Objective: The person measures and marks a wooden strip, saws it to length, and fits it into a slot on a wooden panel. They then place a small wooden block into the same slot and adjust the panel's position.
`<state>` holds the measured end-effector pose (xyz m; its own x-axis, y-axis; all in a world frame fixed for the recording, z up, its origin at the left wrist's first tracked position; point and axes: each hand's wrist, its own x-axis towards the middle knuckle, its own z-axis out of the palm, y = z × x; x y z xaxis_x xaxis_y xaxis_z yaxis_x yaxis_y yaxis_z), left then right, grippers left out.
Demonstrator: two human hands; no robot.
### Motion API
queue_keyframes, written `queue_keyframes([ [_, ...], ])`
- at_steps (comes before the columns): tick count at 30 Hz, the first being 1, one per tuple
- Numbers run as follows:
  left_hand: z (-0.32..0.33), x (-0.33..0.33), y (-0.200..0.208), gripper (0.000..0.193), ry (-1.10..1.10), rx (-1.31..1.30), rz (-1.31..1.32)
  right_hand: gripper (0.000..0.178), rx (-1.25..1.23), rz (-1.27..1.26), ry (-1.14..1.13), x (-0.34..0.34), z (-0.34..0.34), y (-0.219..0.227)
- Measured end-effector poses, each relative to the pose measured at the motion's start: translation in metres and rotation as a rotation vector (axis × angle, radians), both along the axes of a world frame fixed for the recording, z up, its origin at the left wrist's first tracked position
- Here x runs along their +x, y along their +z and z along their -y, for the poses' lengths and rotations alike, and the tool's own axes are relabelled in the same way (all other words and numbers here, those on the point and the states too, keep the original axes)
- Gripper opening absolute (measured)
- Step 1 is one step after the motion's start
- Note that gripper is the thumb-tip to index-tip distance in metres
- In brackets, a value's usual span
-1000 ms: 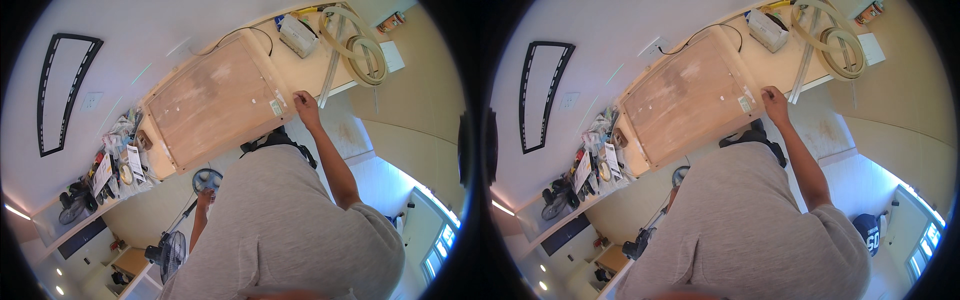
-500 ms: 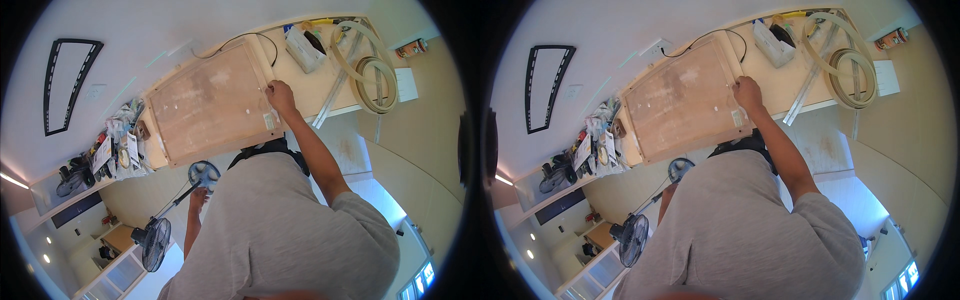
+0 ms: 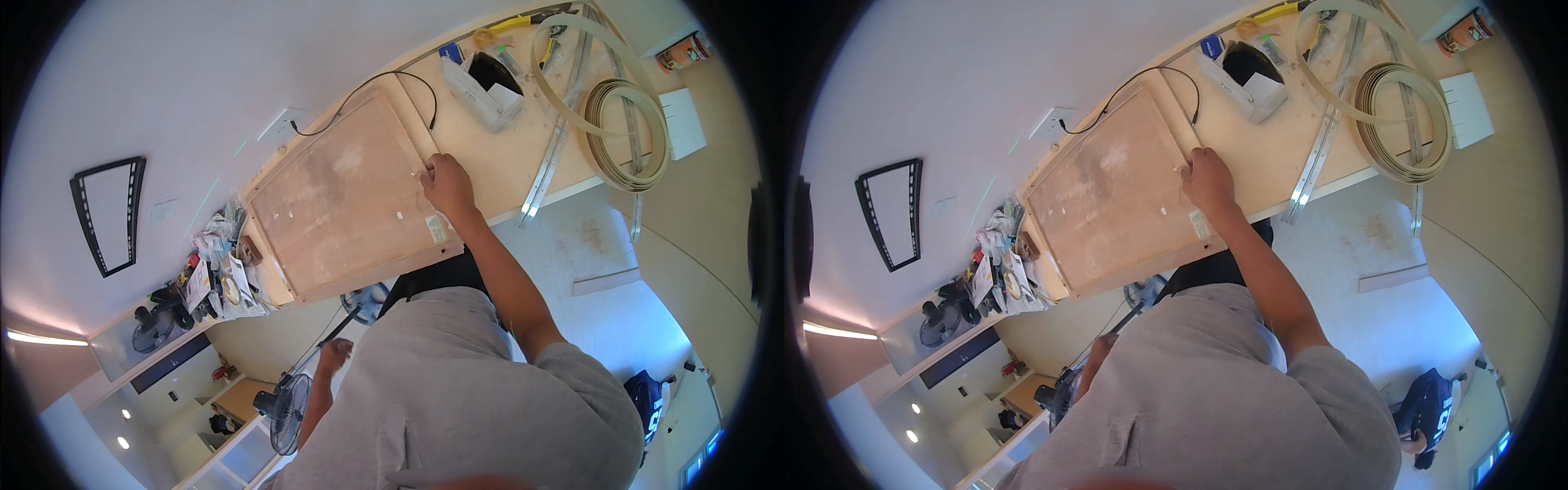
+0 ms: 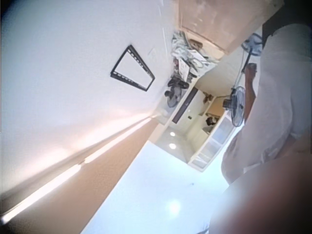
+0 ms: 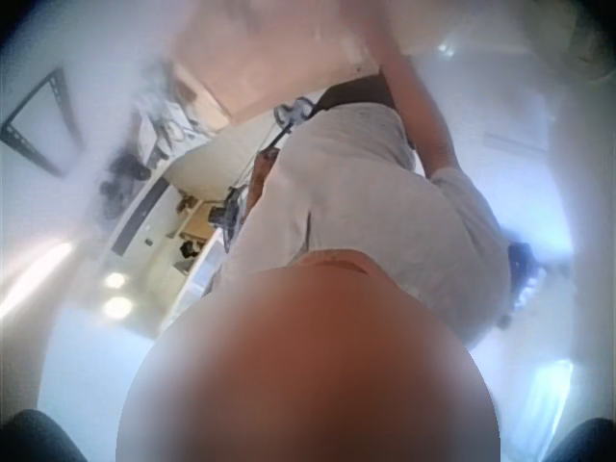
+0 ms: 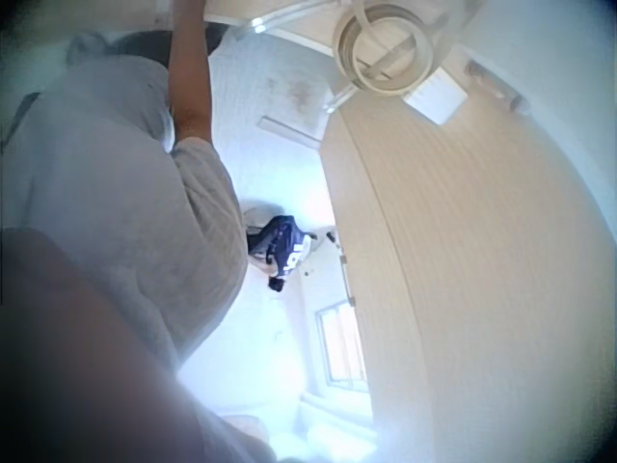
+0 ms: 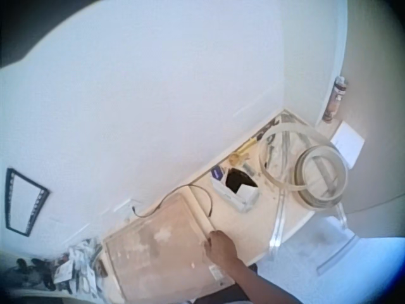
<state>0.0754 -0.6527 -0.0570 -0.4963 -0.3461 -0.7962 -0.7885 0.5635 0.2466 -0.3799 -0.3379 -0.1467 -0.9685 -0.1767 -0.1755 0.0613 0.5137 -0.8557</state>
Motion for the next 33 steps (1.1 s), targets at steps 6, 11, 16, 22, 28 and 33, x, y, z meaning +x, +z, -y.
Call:
queue_keyframes([
  [6, -0.018, -0.182, 0.035, 0.020, -0.059, -0.014, -0.210, 0.021, -0.063, 0.030, -0.048, 0.001, -0.002, 0.002],
  [11, -0.027, -0.218, 0.028, 0.025, 0.037, 0.065, -0.156, 0.028, -0.201, 0.021, -0.111, -0.015, 0.000, 0.006],
  [16, -0.015, -0.162, 0.015, 0.026, -0.011, 0.032, -0.007, 0.031, -0.178, -0.160, -0.101, -0.083, 0.043, 0.002],
  [22, 0.012, -0.060, 0.000, 0.023, 0.289, 0.005, 0.200, 0.033, -0.017, -0.072, 0.031, -0.147, 0.081, 0.004],
  [28, 0.018, -0.010, -0.019, 0.028, 0.273, 0.144, 0.218, 0.032, 0.133, 0.034, 0.085, -0.169, 0.094, -0.002],
  [33, 0.045, -0.037, -0.030, 0.023, 0.160, 0.282, 0.176, 0.032, 0.119, -0.135, -0.003, -0.172, 0.100, -0.027],
])
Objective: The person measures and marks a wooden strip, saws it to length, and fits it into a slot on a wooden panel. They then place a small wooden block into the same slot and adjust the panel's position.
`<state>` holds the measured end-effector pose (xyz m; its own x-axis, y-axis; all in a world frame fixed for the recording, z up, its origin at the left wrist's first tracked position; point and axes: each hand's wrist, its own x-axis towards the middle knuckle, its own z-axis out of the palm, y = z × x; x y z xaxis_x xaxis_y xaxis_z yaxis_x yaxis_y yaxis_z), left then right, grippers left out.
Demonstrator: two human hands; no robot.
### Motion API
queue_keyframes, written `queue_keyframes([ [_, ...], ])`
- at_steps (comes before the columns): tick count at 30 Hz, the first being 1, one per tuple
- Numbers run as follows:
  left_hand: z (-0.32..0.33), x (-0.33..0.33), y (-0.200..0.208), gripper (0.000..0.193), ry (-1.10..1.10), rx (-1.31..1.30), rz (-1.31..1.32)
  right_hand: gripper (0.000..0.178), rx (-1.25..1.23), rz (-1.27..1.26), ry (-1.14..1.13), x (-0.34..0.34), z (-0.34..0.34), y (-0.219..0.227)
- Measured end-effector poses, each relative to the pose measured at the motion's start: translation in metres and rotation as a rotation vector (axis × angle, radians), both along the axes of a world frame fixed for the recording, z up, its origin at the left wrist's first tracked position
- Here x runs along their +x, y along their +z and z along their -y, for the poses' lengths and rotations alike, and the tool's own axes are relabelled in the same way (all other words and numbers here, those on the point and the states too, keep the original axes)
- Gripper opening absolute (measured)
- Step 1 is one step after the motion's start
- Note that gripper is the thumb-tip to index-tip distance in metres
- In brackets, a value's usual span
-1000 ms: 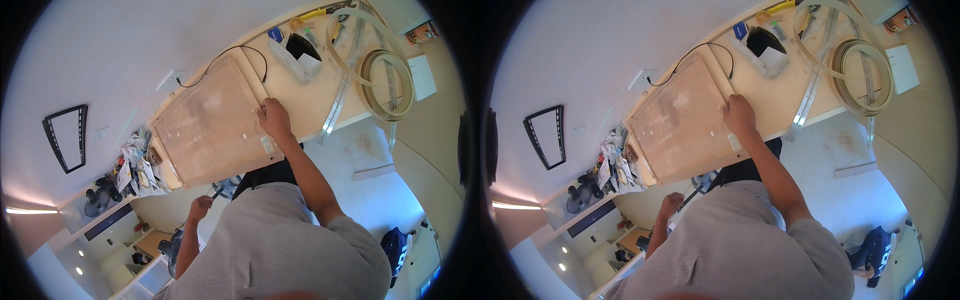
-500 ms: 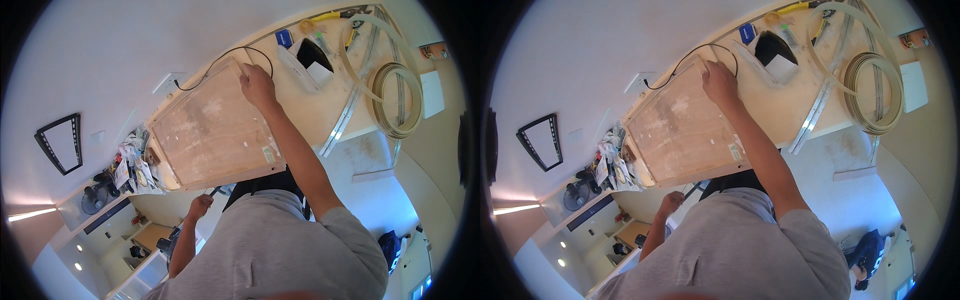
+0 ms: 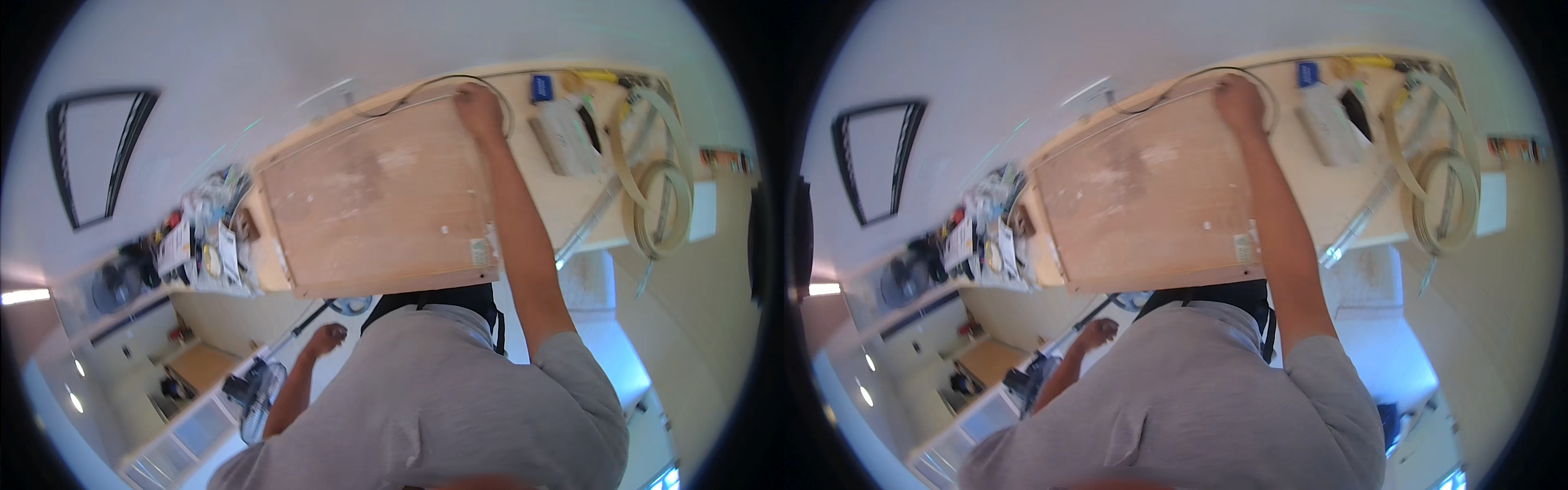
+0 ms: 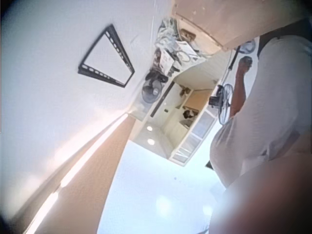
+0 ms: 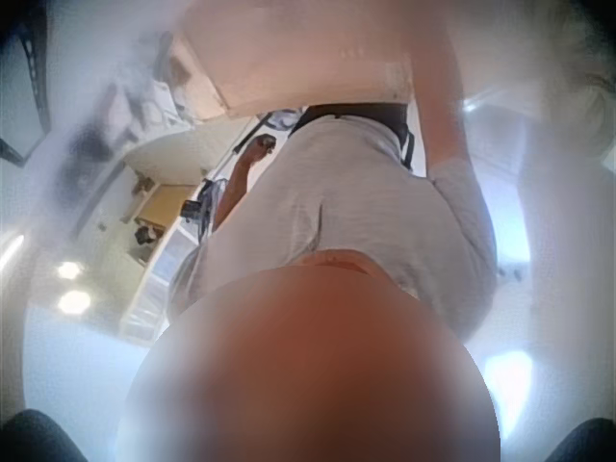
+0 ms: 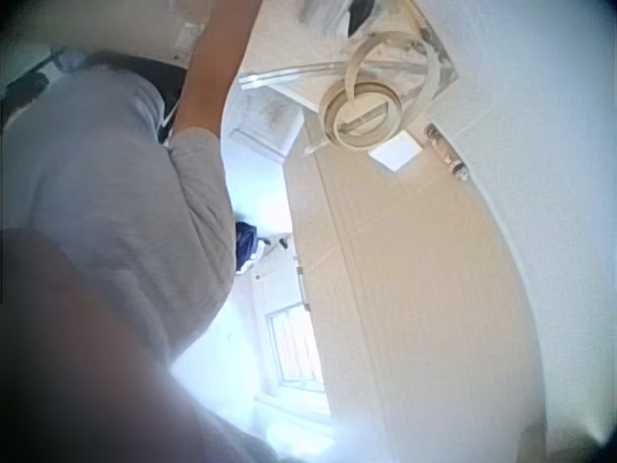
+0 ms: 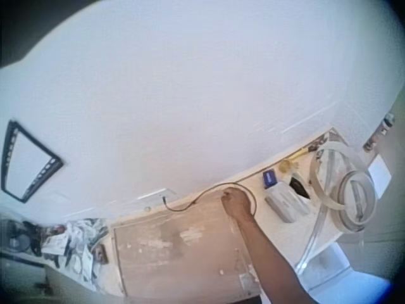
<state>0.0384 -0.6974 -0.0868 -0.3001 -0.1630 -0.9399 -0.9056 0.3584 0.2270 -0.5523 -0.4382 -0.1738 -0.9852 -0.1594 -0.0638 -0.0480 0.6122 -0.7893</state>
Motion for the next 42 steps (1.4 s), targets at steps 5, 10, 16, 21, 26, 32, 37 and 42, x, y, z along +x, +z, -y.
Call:
queue_keyframes([
  [5, 0.050, -0.076, 0.042, 0.025, 0.127, 0.335, -0.065, 0.041, -0.090, 0.120, 0.017, -0.014, -0.014, -0.011],
  [10, 0.144, -0.153, 0.054, 0.028, 0.346, -0.103, -0.689, 0.032, -0.290, 0.246, -0.048, -0.026, -0.019, -0.021],
  [16, 0.253, -0.239, -0.030, 0.033, 0.314, -0.795, -1.070, 0.026, -0.317, 0.332, -0.075, -0.035, -0.023, -0.016],
  [21, 0.275, -0.285, -0.074, 0.033, 0.173, -0.850, -0.908, 0.026, -0.331, 0.407, -0.051, -0.037, -0.028, -0.010],
  [26, 0.276, -0.295, -0.096, 0.035, 0.314, -0.750, -0.908, 0.024, -0.339, 0.414, -0.057, -0.040, -0.031, -0.011],
  [32, 0.275, -0.292, -0.103, 0.039, 0.447, -0.587, -0.940, 0.021, -0.214, 0.422, -0.053, -0.042, -0.031, -0.006],
  [37, 0.267, -0.295, -0.099, 0.041, 0.445, -0.642, -0.856, 0.017, -0.302, 0.486, -0.016, -0.043, -0.035, -0.006],
  [42, 0.258, -0.309, -0.098, 0.046, 0.536, -0.642, -0.681, 0.023, -0.231, 0.512, 0.023, -0.051, -0.042, -0.007],
])
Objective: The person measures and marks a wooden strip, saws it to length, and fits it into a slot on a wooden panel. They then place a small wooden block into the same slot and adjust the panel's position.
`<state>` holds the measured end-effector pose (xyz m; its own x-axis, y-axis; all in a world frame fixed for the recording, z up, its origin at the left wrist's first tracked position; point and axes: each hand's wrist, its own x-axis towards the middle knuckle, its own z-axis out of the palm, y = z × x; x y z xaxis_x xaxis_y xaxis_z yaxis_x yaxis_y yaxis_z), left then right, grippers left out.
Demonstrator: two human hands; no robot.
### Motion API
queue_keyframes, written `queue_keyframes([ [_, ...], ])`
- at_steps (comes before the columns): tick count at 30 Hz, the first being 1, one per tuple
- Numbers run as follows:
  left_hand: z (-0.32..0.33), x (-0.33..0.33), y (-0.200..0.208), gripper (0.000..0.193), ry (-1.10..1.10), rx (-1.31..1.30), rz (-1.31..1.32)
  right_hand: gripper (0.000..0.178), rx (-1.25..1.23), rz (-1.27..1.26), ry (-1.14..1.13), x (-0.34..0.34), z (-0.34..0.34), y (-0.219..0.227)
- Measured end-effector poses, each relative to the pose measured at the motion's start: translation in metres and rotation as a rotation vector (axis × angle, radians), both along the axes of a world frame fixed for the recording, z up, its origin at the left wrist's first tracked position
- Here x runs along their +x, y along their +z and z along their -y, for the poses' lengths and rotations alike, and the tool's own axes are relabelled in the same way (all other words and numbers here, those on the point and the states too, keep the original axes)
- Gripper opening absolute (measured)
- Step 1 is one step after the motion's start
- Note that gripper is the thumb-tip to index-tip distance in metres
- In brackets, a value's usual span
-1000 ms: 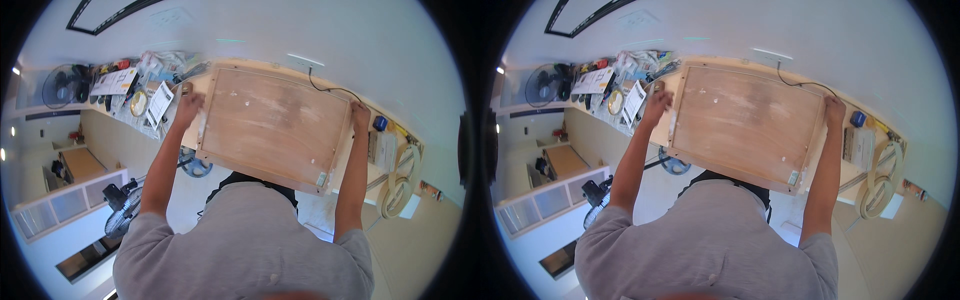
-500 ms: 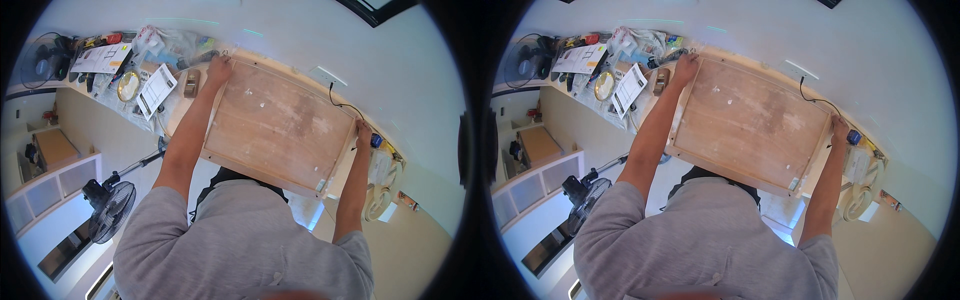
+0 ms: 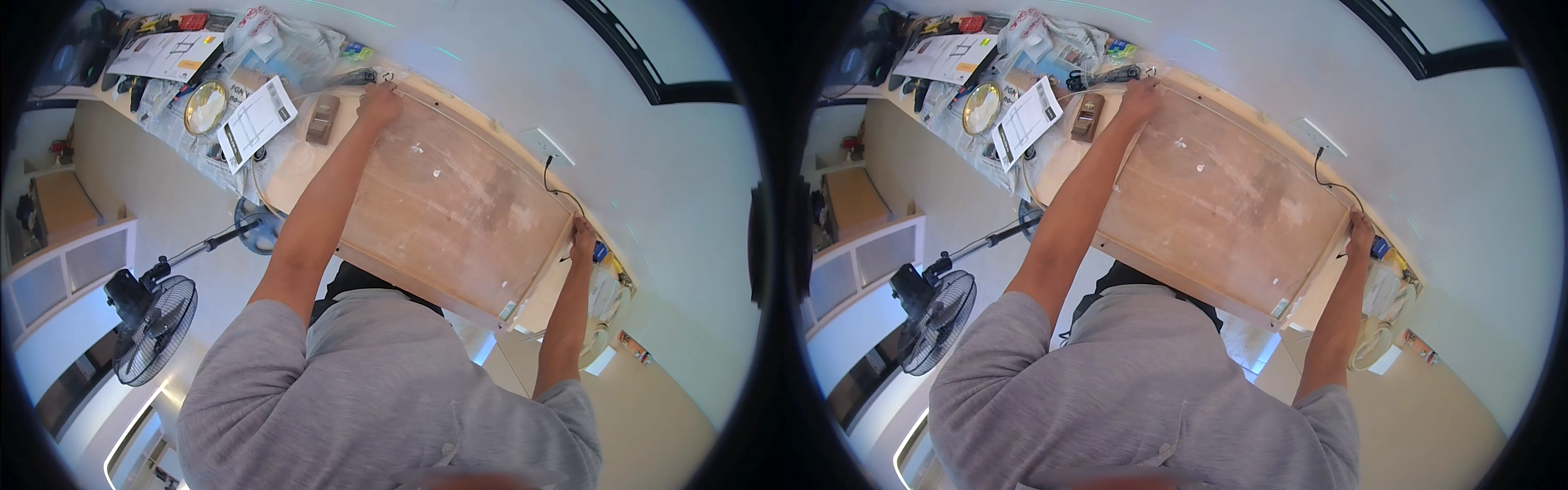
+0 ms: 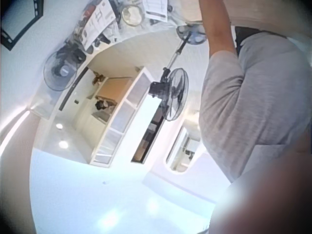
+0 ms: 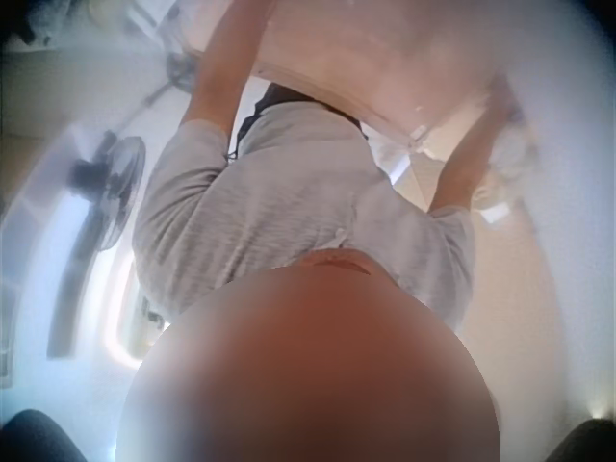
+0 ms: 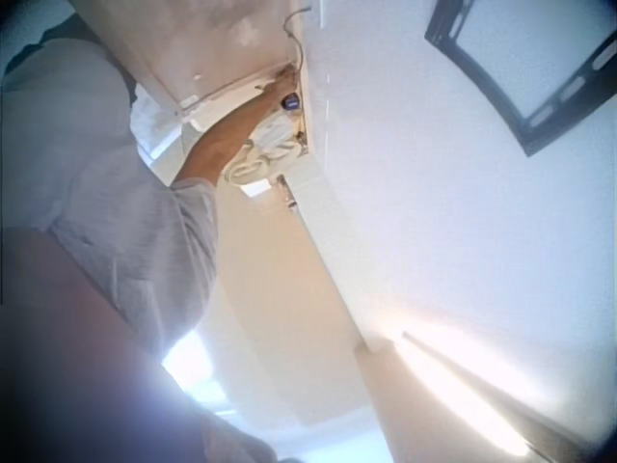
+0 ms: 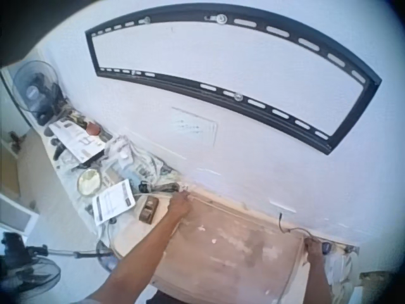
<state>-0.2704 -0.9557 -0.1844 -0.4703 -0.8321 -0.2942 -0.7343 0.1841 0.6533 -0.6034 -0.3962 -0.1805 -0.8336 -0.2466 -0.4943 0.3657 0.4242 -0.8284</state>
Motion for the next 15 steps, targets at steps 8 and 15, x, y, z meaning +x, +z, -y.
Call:
queue_keyframes([
  [8, -0.005, 0.015, 0.019, 0.040, 0.057, 0.303, -0.339, 0.013, 0.020, 0.018, -0.035, 0.010, 0.004, 0.019],
  [15, -0.030, 0.045, 0.033, 0.030, 0.014, 0.141, -0.298, 0.017, 0.063, 0.039, -0.109, 0.022, 0.000, 0.027],
])
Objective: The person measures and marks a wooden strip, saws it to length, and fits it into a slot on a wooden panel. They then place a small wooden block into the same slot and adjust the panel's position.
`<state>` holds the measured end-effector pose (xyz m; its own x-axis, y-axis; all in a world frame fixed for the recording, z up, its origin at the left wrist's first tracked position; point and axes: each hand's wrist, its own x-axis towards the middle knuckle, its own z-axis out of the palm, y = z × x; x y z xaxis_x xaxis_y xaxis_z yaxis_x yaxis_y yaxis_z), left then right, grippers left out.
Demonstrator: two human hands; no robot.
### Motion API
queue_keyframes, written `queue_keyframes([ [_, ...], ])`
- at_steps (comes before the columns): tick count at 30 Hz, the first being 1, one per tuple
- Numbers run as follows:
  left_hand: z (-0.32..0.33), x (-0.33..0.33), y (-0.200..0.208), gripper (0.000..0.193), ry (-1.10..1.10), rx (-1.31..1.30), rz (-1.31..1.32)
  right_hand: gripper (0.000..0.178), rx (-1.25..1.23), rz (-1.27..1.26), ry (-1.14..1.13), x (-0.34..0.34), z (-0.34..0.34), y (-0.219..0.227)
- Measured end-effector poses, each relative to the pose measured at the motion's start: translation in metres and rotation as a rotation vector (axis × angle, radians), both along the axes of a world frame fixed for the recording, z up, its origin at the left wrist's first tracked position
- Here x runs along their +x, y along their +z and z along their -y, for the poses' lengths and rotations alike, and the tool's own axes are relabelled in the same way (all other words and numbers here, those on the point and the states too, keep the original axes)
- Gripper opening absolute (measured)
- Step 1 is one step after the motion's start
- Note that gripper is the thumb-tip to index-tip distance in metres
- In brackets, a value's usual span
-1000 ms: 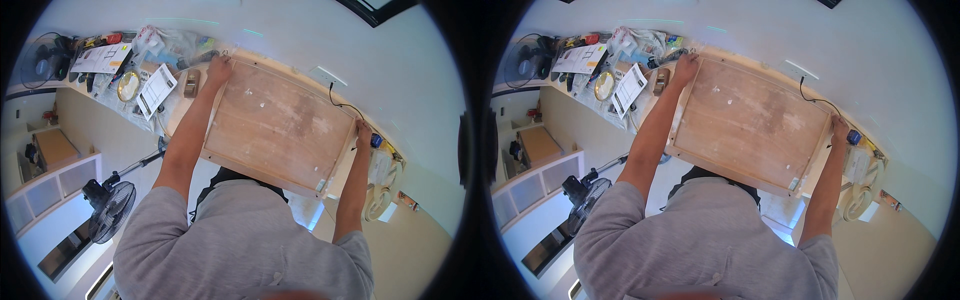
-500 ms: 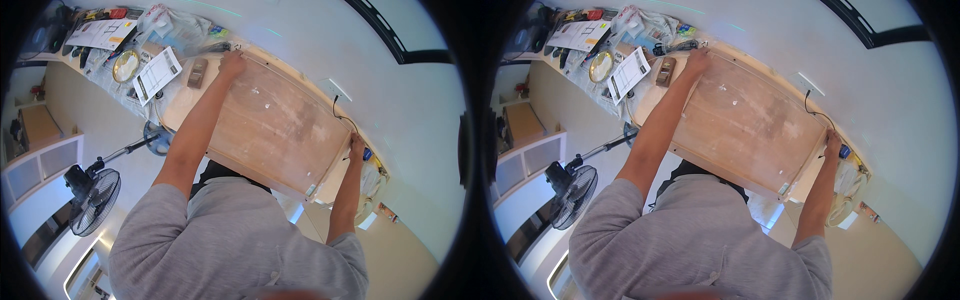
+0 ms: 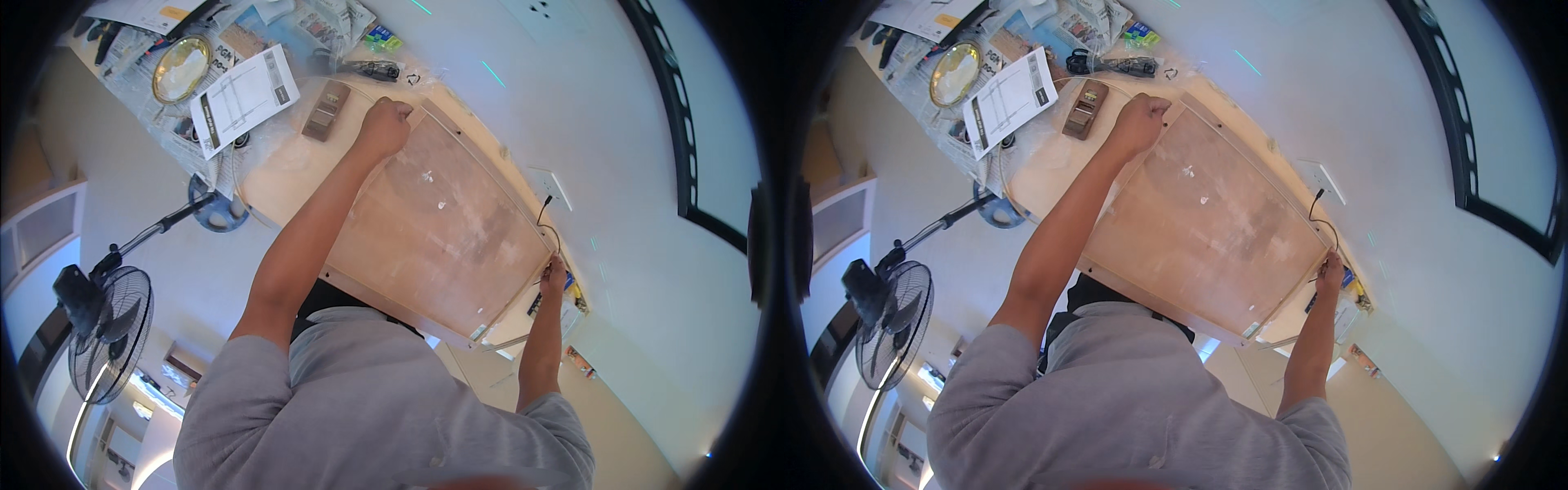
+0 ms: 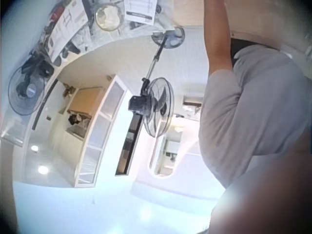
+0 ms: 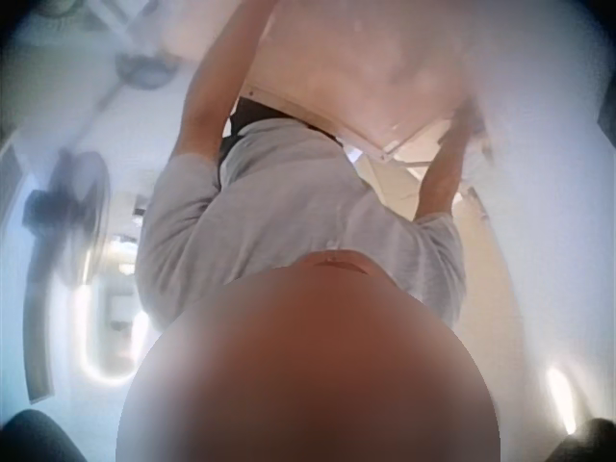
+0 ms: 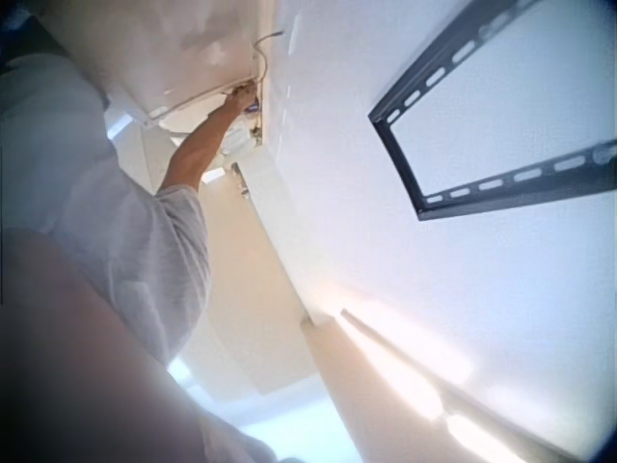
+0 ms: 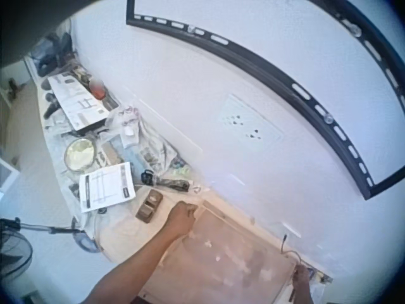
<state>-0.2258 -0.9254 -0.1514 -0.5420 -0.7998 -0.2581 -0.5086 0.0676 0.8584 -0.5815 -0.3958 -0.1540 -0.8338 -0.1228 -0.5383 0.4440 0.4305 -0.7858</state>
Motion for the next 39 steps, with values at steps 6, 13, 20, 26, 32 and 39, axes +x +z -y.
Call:
queue_keyframes([
  [6, -0.003, 0.013, 0.003, 0.032, -0.145, -0.134, -0.047, 0.016, 0.187, -0.031, -0.018, 0.002, 0.008, 0.009],
  [13, -0.006, 0.018, 0.005, 0.037, -0.131, -0.117, -0.139, 0.013, 0.359, 0.024, 0.001, -0.006, 0.015, 0.027],
  [20, -0.013, 0.023, 0.004, 0.044, -0.119, -0.174, -0.147, 0.013, 0.473, 0.065, 0.045, -0.016, 0.018, 0.034],
  [26, -0.002, 0.011, 0.019, 0.048, -0.124, -0.087, -0.072, 0.014, 0.511, 0.119, 0.032, -0.018, 0.026, 0.043],
  [32, 0.022, 0.000, 0.031, 0.044, -0.246, 0.116, -0.023, 0.012, 0.484, 0.166, -0.006, -0.017, 0.030, 0.048],
  [39, 0.038, -0.009, 0.023, 0.036, -0.287, 0.183, 0.001, 0.016, 0.431, 0.242, 0.009, -0.014, 0.035, 0.051],
])
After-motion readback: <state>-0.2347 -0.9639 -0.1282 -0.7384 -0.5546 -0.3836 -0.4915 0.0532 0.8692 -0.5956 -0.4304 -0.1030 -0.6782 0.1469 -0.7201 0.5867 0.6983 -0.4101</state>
